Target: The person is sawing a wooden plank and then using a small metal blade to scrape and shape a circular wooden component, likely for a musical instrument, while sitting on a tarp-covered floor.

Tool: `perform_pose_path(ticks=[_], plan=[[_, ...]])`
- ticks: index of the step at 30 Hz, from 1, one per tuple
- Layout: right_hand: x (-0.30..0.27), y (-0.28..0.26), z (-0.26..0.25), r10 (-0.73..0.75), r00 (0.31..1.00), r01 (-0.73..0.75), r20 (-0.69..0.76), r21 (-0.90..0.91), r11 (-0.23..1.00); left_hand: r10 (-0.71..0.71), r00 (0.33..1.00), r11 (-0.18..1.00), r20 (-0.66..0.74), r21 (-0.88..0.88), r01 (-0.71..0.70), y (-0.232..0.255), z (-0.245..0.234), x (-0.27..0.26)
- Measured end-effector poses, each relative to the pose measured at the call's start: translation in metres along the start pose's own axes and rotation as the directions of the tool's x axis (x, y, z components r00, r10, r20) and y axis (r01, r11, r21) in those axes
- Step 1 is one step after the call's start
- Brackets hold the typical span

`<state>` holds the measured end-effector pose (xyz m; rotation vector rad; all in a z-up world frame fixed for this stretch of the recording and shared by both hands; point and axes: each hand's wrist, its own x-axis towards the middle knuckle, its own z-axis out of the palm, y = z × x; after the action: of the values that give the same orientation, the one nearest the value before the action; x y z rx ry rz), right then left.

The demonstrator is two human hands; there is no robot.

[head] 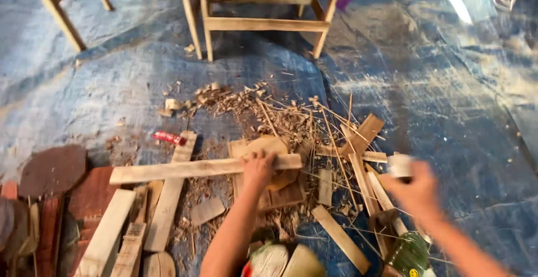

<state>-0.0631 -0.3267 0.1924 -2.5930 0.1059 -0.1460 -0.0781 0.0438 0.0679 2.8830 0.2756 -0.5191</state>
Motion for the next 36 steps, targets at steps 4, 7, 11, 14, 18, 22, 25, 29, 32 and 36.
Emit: perform_pose_path(ticks=[4,7,11,14,18,22,25,29,32,36], plan=[[0.006,0.076,0.152,0.105,0.977,-0.074,0.186,-0.164,0.984,-0.031,0.987,0.999,-0.158,-0.025,0.027,-0.008,0.011,0.043],[-0.024,0.176,0.259,0.037,0.979,0.004,0.199,-0.205,0.979,-0.061,0.985,0.997,-0.159,-0.064,0.052,-0.010,0.027,0.031],[-0.042,0.208,0.296,0.198,0.943,-0.132,0.268,-0.245,0.960,-0.113,0.983,0.970,-0.143,-0.229,0.078,0.000,-0.018,0.010],[-0.035,0.171,0.298,0.188,0.957,-0.073,0.219,-0.447,0.892,-0.130,0.990,0.979,0.056,-0.152,0.137,-0.010,-0.037,0.026],[-0.032,0.084,0.292,0.017,0.983,-0.033,0.183,0.088,0.996,-0.081,0.992,0.981,0.096,-0.168,0.096,-0.029,-0.016,0.043],[-0.021,-0.003,0.290,0.253,0.859,-0.447,0.445,0.410,0.795,-0.025,0.983,0.962,-0.181,-0.272,-0.026,-0.051,0.021,0.060],[-0.029,-0.023,0.295,0.107,0.917,-0.230,0.384,0.291,0.929,-0.034,0.969,0.927,-0.243,-0.370,-0.061,-0.057,0.023,0.058],[-0.035,-0.047,0.304,0.033,0.946,-0.133,0.323,0.292,0.947,-0.030,0.933,0.934,-0.358,-0.343,-0.102,-0.057,0.027,0.064],[-0.030,-0.060,0.309,0.100,0.892,-0.270,0.440,0.344,0.899,-0.034,0.905,0.952,-0.425,-0.290,-0.100,-0.057,0.032,0.068],[-0.018,-0.087,0.306,0.233,0.836,-0.458,0.497,0.398,0.795,-0.087,0.888,0.946,-0.452,-0.316,-0.068,-0.059,0.033,0.088]])
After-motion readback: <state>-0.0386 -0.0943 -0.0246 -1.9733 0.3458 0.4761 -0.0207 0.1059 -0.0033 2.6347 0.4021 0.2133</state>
